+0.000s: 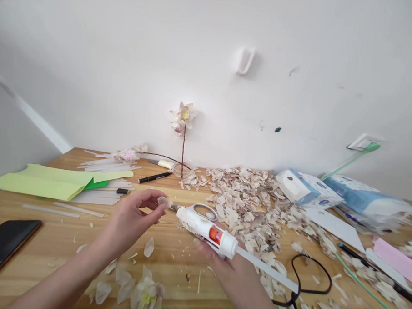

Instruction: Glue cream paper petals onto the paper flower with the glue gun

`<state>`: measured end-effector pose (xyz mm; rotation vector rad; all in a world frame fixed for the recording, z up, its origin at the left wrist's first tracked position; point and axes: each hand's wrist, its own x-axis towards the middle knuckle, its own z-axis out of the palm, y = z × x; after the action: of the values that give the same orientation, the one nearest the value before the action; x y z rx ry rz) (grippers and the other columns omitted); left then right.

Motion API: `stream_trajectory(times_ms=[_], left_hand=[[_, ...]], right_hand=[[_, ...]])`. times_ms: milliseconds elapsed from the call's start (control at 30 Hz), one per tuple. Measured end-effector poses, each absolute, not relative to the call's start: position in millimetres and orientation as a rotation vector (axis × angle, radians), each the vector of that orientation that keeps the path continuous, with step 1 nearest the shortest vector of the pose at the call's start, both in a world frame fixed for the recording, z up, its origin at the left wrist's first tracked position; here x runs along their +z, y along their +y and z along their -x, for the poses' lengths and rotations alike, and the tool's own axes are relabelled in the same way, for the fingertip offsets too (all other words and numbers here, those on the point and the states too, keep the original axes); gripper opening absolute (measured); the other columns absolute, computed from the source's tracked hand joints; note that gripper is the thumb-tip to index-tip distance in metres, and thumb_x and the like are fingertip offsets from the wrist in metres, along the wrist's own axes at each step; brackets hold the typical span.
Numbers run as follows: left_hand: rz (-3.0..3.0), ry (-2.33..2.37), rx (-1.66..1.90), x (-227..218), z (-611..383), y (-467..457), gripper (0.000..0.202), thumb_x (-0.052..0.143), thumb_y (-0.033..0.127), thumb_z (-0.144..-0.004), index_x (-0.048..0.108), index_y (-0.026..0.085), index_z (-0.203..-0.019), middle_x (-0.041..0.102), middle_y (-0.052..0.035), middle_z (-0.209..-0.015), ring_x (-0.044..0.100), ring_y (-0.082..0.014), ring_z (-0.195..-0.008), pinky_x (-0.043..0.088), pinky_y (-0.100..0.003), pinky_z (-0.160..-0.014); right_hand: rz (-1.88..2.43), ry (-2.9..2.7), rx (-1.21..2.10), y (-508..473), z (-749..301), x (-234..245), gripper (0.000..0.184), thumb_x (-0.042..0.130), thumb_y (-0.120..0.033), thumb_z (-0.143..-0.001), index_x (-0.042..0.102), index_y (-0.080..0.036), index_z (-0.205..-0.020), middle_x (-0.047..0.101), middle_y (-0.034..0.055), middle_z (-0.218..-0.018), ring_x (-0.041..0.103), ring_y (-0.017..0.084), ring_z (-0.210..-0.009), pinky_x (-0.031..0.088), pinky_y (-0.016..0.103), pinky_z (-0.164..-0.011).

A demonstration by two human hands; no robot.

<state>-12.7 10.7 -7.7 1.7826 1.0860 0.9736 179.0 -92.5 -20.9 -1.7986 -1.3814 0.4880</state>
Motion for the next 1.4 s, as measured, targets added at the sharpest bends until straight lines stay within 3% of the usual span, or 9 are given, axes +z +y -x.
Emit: stream_trajectory(times_ms=[200, 300, 433, 800, 967, 1167, 1400], left_hand=[[-1.855, 1.131, 1.010, -4.8, 12.4, 6.9, 0.011, 0.056, 0.025, -0.076, 0.063, 0.020, -0.083, 0.066, -0.0013, -0.078, 0.061, -0.0147, -0.069, 0.052, -0.021, -0.054], [-1.862, 1.133, 1.013, -4.2, 12.1, 6.5, 0.011, 0.056, 0.024, -0.076, 0.063, 0.020, -0.083, 0.066, -0.0016, -0.078, 0.061, -0.0144, -0.069, 0.052, -0.021, -0.053], [-1.866, 1.132, 1.019, -2.1, 11.5, 5.9, 0.010, 0.056, 0.024, -0.076, 0.063, 0.020, -0.083, 0.066, -0.0016, -0.078, 0.061, -0.0144, -0.069, 0.053, -0.021, -0.053], [-1.876, 1.099, 1.039, -3.0, 10.7, 5.4, 0.008, 0.056, 0.022, -0.076, 0.062, 0.020, -0.080, 0.066, -0.0007, -0.076, 0.061, -0.0139, -0.068, 0.052, -0.020, -0.051], [-1.882, 1.092, 1.062, -4.3, 10.1, 4.5, 0.008, 0.056, 0.019, -0.075, 0.062, 0.019, -0.080, 0.066, -0.0008, -0.076, 0.061, -0.0134, -0.067, 0.052, -0.020, -0.050], [-1.887, 1.092, 1.067, -4.3, 10.7, 3.6, 0.009, 0.055, 0.020, -0.075, 0.063, 0.019, -0.080, 0.067, -0.0013, -0.076, 0.061, -0.0137, -0.068, 0.053, -0.021, -0.050], [-1.907, 1.088, 1.092, -8.4, 11.8, 3.4, 0.010, 0.055, 0.021, -0.076, 0.063, 0.020, -0.080, 0.066, -0.0009, -0.076, 0.061, -0.0135, -0.067, 0.054, -0.021, -0.050]], right_hand=[[1.804, -1.336, 0.549, -91.8, -174.2, -18.7, 0.027, 0.061, -0.051, -0.068, 0.059, -0.025, -0.059, 0.060, 0.0018, -0.061, 0.058, 0.024, -0.067, 0.050, 0.035, -0.070], [1.714, -1.341, 0.627, -90.6, -170.3, -13.2, 0.025, 0.061, -0.046, -0.070, 0.058, -0.025, -0.058, 0.057, 0.0002, -0.059, 0.058, 0.023, -0.068, 0.049, 0.033, -0.074], [1.710, -1.332, 0.595, -90.5, -170.3, -12.1, 0.029, 0.062, -0.046, -0.069, 0.052, -0.026, -0.051, 0.050, -0.0019, -0.050, 0.052, 0.020, -0.055, 0.049, 0.032, -0.068], [1.738, -1.405, 0.457, -90.3, -176.7, -18.6, 0.032, 0.059, -0.046, -0.073, 0.053, -0.025, -0.050, 0.051, -0.0015, -0.046, 0.050, 0.018, -0.049, 0.042, 0.027, -0.048], [1.767, -1.383, 0.482, -90.7, -176.2, -16.3, 0.024, 0.054, -0.044, -0.075, 0.063, -0.022, -0.067, 0.055, -0.0023, -0.048, 0.053, 0.018, -0.049, 0.043, 0.027, -0.048], [1.765, -1.388, 0.461, -90.4, -175.1, -14.6, 0.027, 0.055, -0.043, -0.074, 0.057, -0.024, -0.056, 0.053, -0.0019, -0.046, 0.052, 0.018, -0.048, 0.042, 0.027, -0.047], [1.764, -1.391, 0.430, -90.2, -175.3, -16.5, 0.027, 0.055, -0.044, -0.074, 0.056, -0.024, -0.056, 0.052, -0.0021, -0.046, 0.051, 0.018, -0.048, 0.041, 0.027, -0.047]])
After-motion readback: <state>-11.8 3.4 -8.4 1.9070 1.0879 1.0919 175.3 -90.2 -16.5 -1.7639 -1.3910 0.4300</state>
